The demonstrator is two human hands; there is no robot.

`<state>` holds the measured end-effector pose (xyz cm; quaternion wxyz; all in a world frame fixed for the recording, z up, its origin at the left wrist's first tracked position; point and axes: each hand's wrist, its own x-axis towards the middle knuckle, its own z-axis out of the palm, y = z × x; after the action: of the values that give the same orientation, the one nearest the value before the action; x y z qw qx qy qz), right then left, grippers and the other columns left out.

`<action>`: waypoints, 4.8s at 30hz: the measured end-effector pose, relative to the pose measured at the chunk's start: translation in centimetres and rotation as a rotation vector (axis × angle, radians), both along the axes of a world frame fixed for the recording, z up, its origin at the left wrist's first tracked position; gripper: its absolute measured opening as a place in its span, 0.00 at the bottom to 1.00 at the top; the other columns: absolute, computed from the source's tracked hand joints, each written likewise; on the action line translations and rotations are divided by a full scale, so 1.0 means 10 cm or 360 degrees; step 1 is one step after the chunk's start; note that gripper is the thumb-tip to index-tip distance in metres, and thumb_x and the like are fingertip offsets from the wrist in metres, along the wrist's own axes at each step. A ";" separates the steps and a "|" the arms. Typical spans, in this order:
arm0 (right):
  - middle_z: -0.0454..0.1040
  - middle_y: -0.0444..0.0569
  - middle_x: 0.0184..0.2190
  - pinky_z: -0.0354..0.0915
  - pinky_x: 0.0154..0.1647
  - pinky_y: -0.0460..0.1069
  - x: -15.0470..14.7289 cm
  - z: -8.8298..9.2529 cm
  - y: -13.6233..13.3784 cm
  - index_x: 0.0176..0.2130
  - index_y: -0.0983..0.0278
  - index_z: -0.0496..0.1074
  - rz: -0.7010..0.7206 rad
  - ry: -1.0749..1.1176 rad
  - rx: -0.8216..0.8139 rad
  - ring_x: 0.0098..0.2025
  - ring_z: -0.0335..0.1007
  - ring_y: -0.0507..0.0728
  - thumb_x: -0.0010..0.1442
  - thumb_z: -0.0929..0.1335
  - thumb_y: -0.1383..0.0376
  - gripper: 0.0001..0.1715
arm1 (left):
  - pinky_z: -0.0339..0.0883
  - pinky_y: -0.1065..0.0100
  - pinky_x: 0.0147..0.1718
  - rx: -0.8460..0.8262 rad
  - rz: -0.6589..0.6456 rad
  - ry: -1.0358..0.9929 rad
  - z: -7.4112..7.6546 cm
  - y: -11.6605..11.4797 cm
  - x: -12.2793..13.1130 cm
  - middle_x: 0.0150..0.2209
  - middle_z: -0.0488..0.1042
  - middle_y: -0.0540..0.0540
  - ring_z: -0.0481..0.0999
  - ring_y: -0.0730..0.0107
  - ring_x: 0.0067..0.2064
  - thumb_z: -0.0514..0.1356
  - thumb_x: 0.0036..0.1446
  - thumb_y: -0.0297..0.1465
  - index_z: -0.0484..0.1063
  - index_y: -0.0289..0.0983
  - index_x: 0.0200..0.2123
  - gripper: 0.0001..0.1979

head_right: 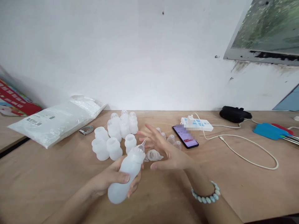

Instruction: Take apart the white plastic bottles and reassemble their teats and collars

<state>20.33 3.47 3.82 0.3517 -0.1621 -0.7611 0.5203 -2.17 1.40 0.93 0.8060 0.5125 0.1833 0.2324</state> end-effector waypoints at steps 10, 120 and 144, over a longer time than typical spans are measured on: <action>0.75 0.46 0.36 0.66 0.36 0.50 -0.09 0.09 -0.12 0.42 0.60 0.76 -0.0365 -0.0621 0.0052 0.37 0.69 0.56 0.58 0.73 0.58 0.12 | 0.64 0.71 0.30 0.0366 0.0194 0.0550 0.12 -0.05 0.05 0.34 0.70 0.52 0.70 0.71 0.33 0.69 0.48 0.31 0.70 0.40 0.47 0.22; 0.70 0.41 0.20 0.62 0.19 0.44 -0.34 -0.29 -0.07 0.26 0.64 0.71 -0.0848 0.0123 -0.0334 0.19 0.62 0.48 0.51 0.75 0.60 0.13 | 0.74 0.62 0.44 0.1972 0.1296 0.0525 -0.13 0.03 0.15 0.46 0.76 0.43 0.76 0.62 0.47 0.66 0.58 0.29 0.70 0.40 0.53 0.19; 0.69 0.40 0.18 0.57 0.16 0.42 -0.35 -0.32 -0.05 0.23 0.64 0.68 -0.0796 0.0162 -0.0484 0.17 0.58 0.46 0.47 0.77 0.57 0.19 | 0.76 0.62 0.41 0.2412 0.1319 0.0638 -0.20 0.04 0.13 0.46 0.74 0.40 0.78 0.61 0.45 0.60 0.64 0.32 0.63 0.39 0.59 0.21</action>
<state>16.81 2.98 0.59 0.4784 -0.3690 -0.5923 0.5331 -0.90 1.76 -1.06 0.0537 0.8321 0.2886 0.4705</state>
